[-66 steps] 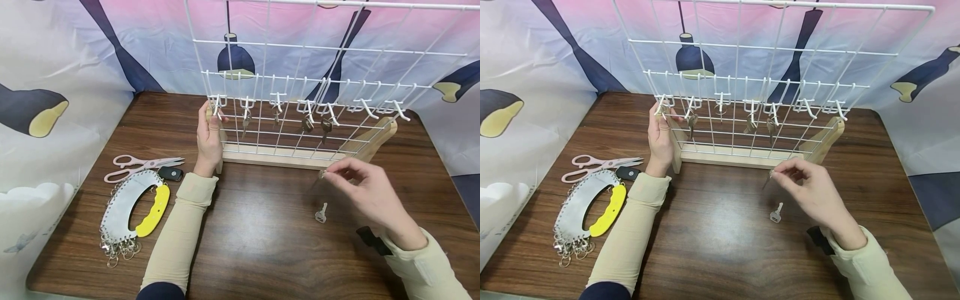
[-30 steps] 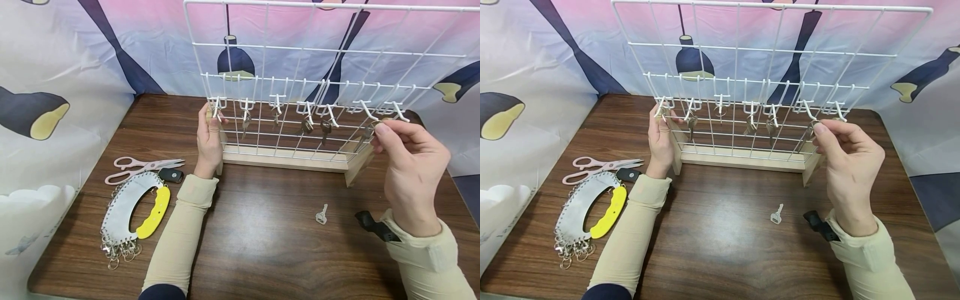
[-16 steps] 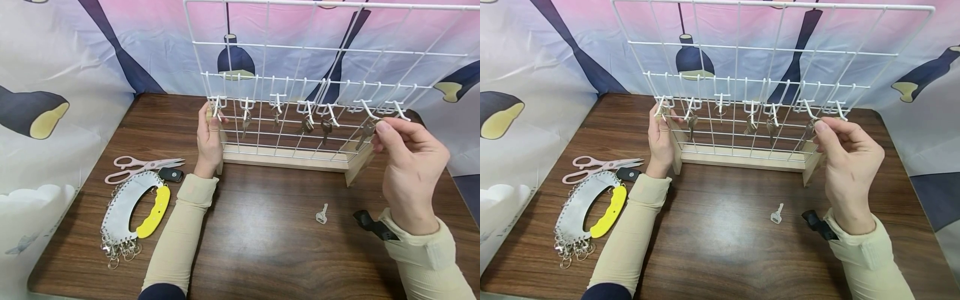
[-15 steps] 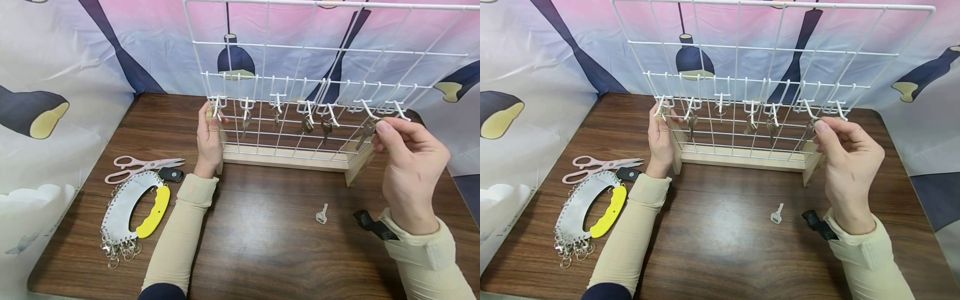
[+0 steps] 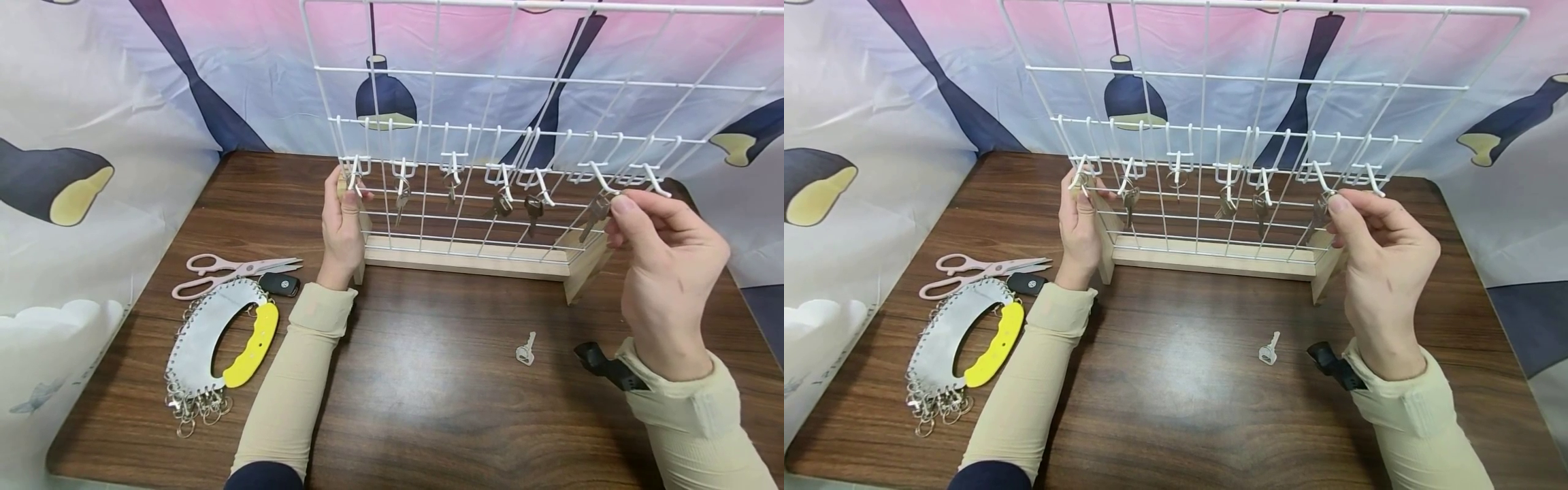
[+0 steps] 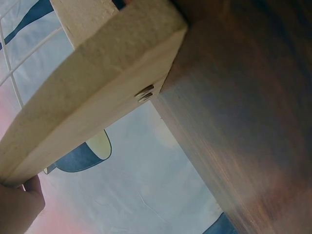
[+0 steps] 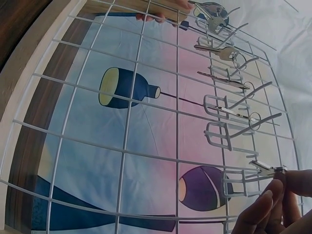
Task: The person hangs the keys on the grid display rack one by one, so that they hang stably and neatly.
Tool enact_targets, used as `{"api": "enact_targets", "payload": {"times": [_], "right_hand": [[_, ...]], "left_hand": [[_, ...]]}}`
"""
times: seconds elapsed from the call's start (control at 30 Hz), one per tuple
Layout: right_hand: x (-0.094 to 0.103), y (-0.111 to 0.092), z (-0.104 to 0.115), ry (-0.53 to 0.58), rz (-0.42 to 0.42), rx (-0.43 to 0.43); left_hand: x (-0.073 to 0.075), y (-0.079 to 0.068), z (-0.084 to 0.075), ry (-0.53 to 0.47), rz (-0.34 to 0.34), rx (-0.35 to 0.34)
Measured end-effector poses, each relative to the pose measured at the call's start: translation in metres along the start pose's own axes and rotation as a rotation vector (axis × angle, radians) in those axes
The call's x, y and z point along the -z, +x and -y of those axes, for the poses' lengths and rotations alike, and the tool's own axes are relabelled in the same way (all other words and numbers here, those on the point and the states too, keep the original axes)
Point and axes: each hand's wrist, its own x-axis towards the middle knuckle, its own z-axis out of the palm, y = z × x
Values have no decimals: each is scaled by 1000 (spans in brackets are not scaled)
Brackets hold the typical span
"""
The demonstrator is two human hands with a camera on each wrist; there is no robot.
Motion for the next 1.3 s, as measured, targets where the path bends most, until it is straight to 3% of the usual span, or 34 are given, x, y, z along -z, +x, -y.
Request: {"api": "enact_targets", "payload": {"times": [0.63, 0.9, 0.97, 1.1, 1.2, 1.3], "right_hand": [[4, -2, -5, 29, 13, -20], [13, -11, -6, -154, 72, -18], [18, -14, -5, -234, 122, -31], [29, -19, -1, -626, 303, -71], [39, -24, 1, -943, 516, -106], [50, -29, -3, -1091, 800, -154]], "left_hand": [[0, 0, 0, 14, 4, 2], [0, -1, -1, 8, 3, 7], [0, -1, -1, 7, 6, 5], [0, -1, 1, 16, 11, 5], [0, 0, 1, 21, 8, 0], [1, 0, 0, 16, 4, 0]]}}
